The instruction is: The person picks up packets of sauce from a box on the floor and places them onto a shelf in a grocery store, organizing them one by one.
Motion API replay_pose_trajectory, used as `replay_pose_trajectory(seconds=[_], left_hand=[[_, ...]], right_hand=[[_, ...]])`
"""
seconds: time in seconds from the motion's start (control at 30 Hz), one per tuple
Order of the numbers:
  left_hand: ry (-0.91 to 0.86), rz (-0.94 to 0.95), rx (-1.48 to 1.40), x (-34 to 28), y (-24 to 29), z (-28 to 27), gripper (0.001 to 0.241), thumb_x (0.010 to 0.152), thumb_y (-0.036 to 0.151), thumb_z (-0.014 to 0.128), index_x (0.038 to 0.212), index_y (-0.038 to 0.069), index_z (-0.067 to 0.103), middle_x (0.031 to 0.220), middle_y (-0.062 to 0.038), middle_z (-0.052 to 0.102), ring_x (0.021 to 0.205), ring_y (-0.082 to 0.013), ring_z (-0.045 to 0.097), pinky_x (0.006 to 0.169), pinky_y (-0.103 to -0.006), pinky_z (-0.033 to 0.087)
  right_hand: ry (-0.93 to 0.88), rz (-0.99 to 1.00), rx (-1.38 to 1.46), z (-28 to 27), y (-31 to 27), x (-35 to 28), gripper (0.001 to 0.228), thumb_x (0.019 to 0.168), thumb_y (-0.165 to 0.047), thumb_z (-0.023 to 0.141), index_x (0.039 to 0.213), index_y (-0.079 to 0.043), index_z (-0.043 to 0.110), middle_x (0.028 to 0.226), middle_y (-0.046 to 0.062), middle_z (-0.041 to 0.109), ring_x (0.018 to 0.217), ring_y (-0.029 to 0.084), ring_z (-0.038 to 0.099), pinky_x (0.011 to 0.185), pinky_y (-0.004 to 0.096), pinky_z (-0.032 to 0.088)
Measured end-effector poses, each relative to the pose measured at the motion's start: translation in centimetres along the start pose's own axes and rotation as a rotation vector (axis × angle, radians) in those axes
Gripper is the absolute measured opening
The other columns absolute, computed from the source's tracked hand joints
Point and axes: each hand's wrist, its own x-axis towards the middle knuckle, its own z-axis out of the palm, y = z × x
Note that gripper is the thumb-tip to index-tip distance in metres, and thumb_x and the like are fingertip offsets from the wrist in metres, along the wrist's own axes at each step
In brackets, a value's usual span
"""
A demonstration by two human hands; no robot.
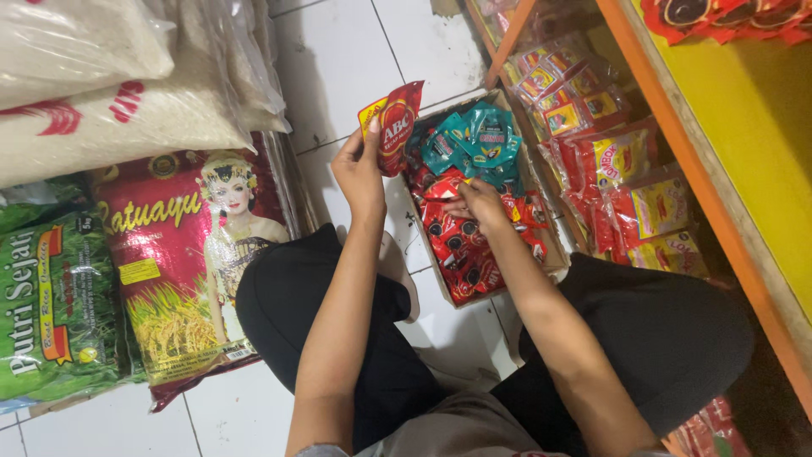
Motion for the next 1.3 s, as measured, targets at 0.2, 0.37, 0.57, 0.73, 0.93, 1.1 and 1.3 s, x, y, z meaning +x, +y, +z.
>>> replay_pose_trajectory(seconds=[0.2,0.37,0.57,0.73,0.93,1.1,1.3], left_hand=[[-0.025,-0.031,-0.006,-0.3,0.0,-0.3,0.035,0.096,0.030,0.074,0.113,-0.001,0.079,0.070,0.004,0.063,0.057,-0.0023,0.047,0.048,-0.0216,0.037],[-0.038,-0.041,0.019,-0.8,0.3,-0.4,0.034,0.096,0.031,0.074,0.110,0.001,0.080,0.070,0.005,0.063,0.056,-0.0021,0.047,0.047,-0.0217,0.036],[-0.065,0.083,0.051,-2.9,3.3,-0.5,0.030,0.097,0.029,0.074,0.106,0.001,0.080,0.077,0.005,0.067,0.065,-0.0018,0.050,0.055,-0.0210,0.040],[-0.084,0.256,0.102,-7.3,9.2,-3.4,0.025,0.101,0.023,0.071,0.107,-0.001,0.077,0.086,0.002,0.069,0.075,-0.0043,0.056,0.066,-0.0228,0.046],[0.014,0.466,0.315,-14.5,18.4,-10.3,0.024,0.102,0.020,0.069,0.110,-0.002,0.072,0.094,-0.003,0.073,0.085,-0.0056,0.065,0.079,-0.0248,0.053],[0.218,0.335,0.209,-21.9,23.0,-17.3,0.025,0.104,0.020,0.067,0.112,-0.003,0.074,0.093,-0.005,0.074,0.086,-0.0047,0.063,0.079,-0.0232,0.051],[0.592,0.448,0.235,-27.5,24.7,-24.5,0.024,0.102,0.016,0.070,0.115,-0.004,0.074,0.096,-0.002,0.076,0.086,-0.0050,0.065,0.077,-0.0219,0.054]], right_hand=[[-0.005,-0.230,-0.330,0.5,-6.6,-4.9,0.023,0.101,-0.020,0.056,0.107,-0.001,0.067,0.085,0.012,0.072,0.067,0.021,0.075,0.057,0.032,0.060],[-0.004,-0.501,-0.795,0.5,-13.0,-10.7,0.024,0.094,-0.024,0.065,0.102,-0.002,0.071,0.071,0.013,0.071,0.057,0.022,0.073,0.055,0.036,0.054],[-0.031,-0.906,-1.086,2.8,-19.2,-16.9,0.018,0.091,-0.016,0.068,0.099,-0.001,0.071,0.085,0.020,0.066,0.071,0.033,0.065,0.065,0.042,0.051],[-0.209,-1.068,-1.012,6.4,-22.0,-22.4,0.015,0.092,-0.008,0.060,0.101,0.001,0.067,0.090,0.017,0.061,0.083,0.029,0.061,0.076,0.039,0.048],[-0.566,-1.140,-0.623,13.3,-23.6,-30.5,0.019,0.108,0.001,0.052,0.120,-0.001,0.067,0.105,0.006,0.063,0.099,0.013,0.059,0.091,0.027,0.048],[-0.714,-1.008,-0.456,21.4,-22.2,-36.7,0.026,0.109,-0.002,0.059,0.134,-0.003,0.062,0.110,0.003,0.067,0.099,0.007,0.061,0.088,0.021,0.050],[-1.002,-0.986,-0.339,31.5,-17.0,-40.9,0.027,0.108,-0.002,0.060,0.134,-0.002,0.061,0.117,0.003,0.065,0.105,0.006,0.061,0.091,0.020,0.051]])
